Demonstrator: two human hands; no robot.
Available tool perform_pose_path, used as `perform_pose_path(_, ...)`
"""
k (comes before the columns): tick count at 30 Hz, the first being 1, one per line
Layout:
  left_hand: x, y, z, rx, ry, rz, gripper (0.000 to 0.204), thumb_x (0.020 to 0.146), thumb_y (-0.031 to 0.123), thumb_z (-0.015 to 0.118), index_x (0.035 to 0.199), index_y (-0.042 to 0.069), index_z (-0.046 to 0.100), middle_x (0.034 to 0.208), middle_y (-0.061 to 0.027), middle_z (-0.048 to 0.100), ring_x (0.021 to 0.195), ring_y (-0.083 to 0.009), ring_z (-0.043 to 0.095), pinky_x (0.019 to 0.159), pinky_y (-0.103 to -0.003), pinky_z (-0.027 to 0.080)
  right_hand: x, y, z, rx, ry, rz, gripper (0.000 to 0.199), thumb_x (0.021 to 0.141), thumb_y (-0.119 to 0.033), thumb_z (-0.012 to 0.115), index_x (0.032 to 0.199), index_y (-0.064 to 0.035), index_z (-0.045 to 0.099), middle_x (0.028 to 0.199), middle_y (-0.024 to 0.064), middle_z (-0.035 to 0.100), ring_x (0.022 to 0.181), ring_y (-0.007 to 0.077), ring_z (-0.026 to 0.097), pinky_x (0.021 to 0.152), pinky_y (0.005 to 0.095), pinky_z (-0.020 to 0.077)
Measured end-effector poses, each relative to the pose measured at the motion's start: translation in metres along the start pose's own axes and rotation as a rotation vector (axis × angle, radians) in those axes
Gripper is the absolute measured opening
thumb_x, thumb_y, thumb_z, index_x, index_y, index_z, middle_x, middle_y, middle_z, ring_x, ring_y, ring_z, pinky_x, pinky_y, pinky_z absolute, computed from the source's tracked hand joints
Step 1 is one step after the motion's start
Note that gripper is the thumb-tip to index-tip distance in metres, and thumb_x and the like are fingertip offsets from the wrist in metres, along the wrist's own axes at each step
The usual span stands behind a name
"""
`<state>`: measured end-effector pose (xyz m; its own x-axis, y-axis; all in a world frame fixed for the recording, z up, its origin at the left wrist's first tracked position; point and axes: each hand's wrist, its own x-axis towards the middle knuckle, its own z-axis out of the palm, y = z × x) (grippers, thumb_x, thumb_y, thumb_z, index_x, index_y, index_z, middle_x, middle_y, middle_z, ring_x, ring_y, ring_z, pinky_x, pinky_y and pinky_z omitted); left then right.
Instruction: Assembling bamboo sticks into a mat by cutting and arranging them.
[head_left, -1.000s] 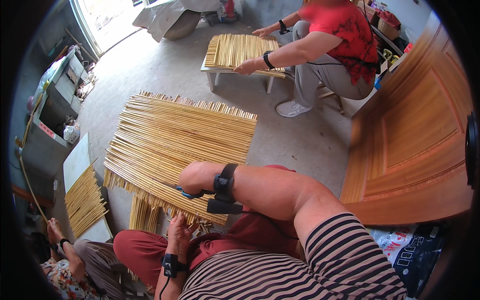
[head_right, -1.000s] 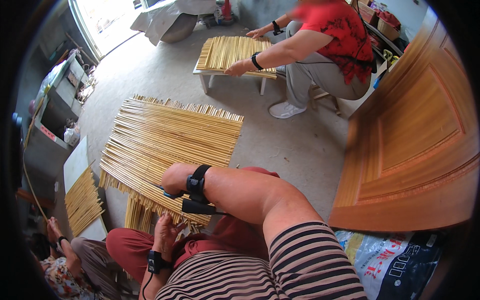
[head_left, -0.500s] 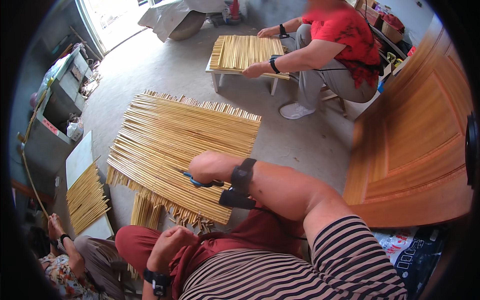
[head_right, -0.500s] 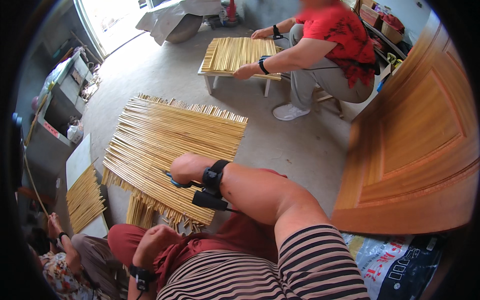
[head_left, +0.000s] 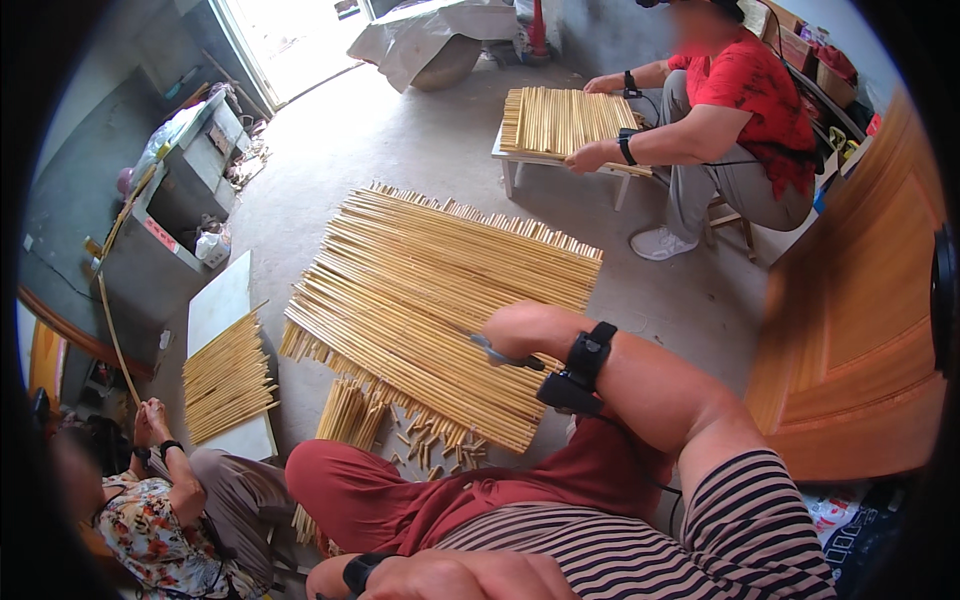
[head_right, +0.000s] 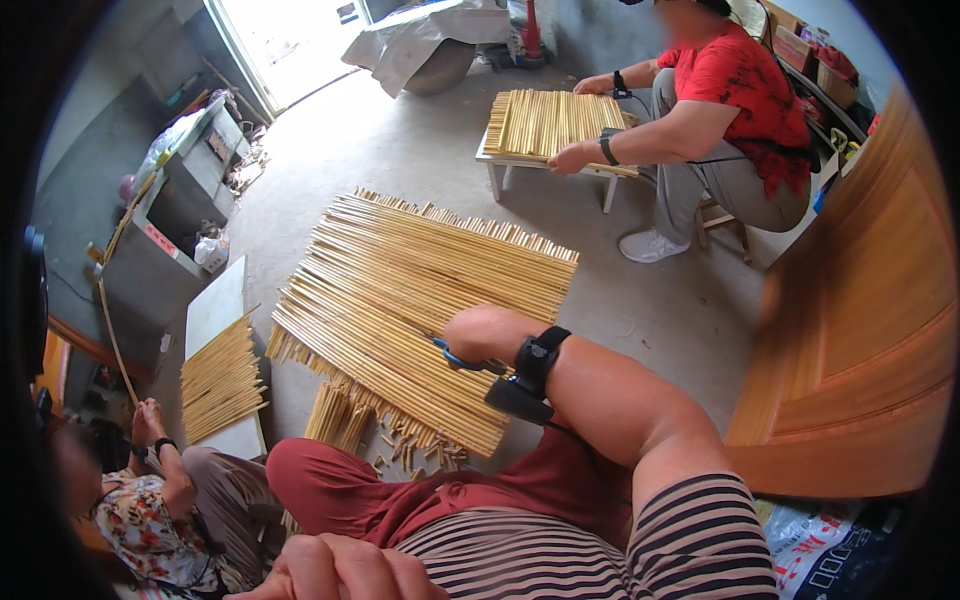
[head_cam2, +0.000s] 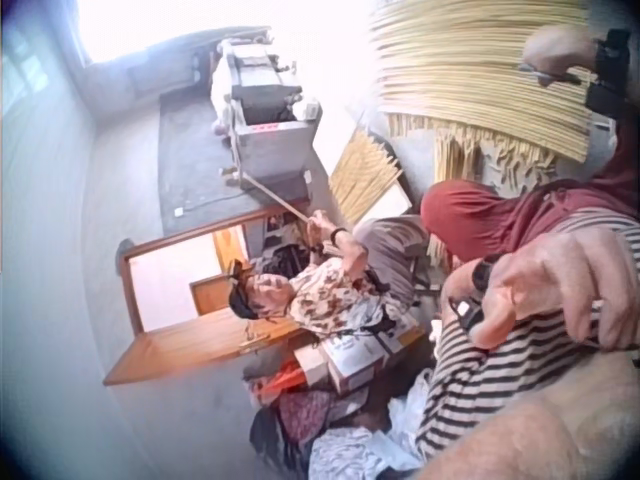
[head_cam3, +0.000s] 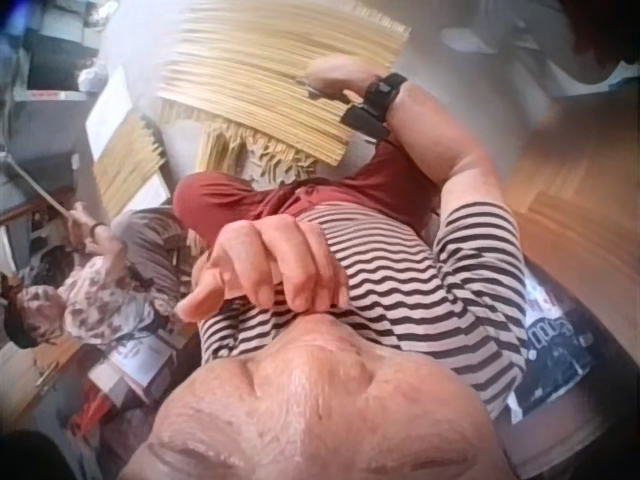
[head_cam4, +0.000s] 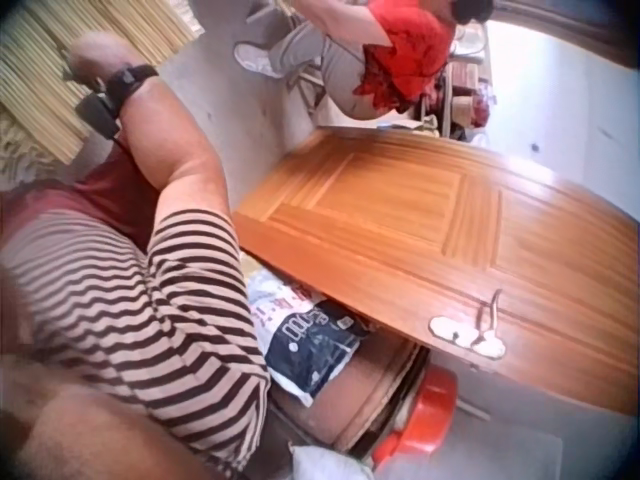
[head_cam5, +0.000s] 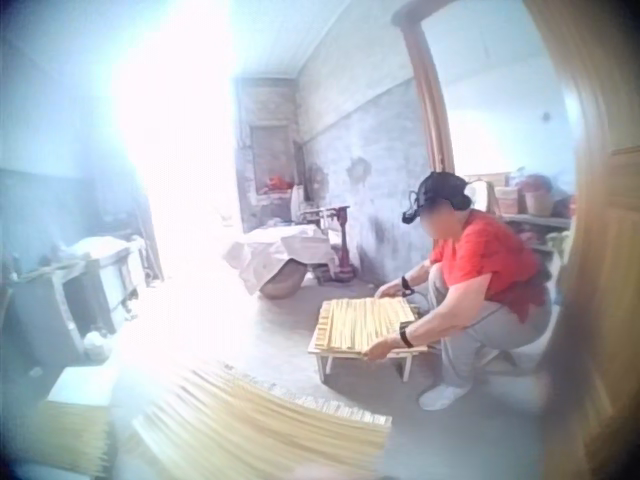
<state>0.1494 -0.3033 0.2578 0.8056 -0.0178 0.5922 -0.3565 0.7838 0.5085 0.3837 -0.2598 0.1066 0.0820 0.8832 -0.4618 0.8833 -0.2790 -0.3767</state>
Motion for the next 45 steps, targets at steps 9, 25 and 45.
perform_pose_path(9, -0.005, -0.006, -0.006, 0.019, -0.028, 0.140, 0.048, 0.085, 0.046, 0.053, 0.100, 0.001, 0.051, 0.093, -0.0145, 0.052, 0.087, -0.0266, 0.049, 0.072, -0.037, 0.047, 0.007, -0.002, 0.008, 0.016, -0.093, 0.024, 0.032, 0.075, -0.028, 0.056, 0.091, -0.0025, 0.066, 0.085, 0.0166, 0.064, 0.079, 0.0321, 0.059, 0.068, 0.0400, 0.0455)
perform_pose_path(25, -0.023, 0.002, 0.002, 0.072, -0.032, 0.230, 0.045, 0.086, 0.044, 0.053, 0.109, 0.006, 0.049, 0.091, -0.0148, 0.055, 0.088, -0.0274, 0.050, 0.076, -0.040, 0.046, 0.008, -0.013, 0.005, -0.034, -0.048, 0.044, 0.028, 0.075, -0.024, 0.054, 0.087, -0.0014, 0.066, 0.081, 0.0169, 0.064, 0.074, 0.0322, 0.060, 0.065, 0.0396, 0.0466)
perform_pose_path(45, -0.185, 0.014, -0.157, 0.283, 1.424, -0.226, 0.015, 0.087, 0.017, 0.050, 0.099, 0.008, 0.051, 0.087, -0.0072, 0.059, 0.080, -0.0187, 0.057, 0.073, -0.038, 0.049, 0.025, -0.030, 0.004, -0.071, 0.004, 0.028, 0.021, 0.076, -0.019, 0.053, 0.083, -0.0051, 0.067, 0.082, 0.0155, 0.065, 0.078, 0.0316, 0.062, 0.066, 0.0389, 0.0490)
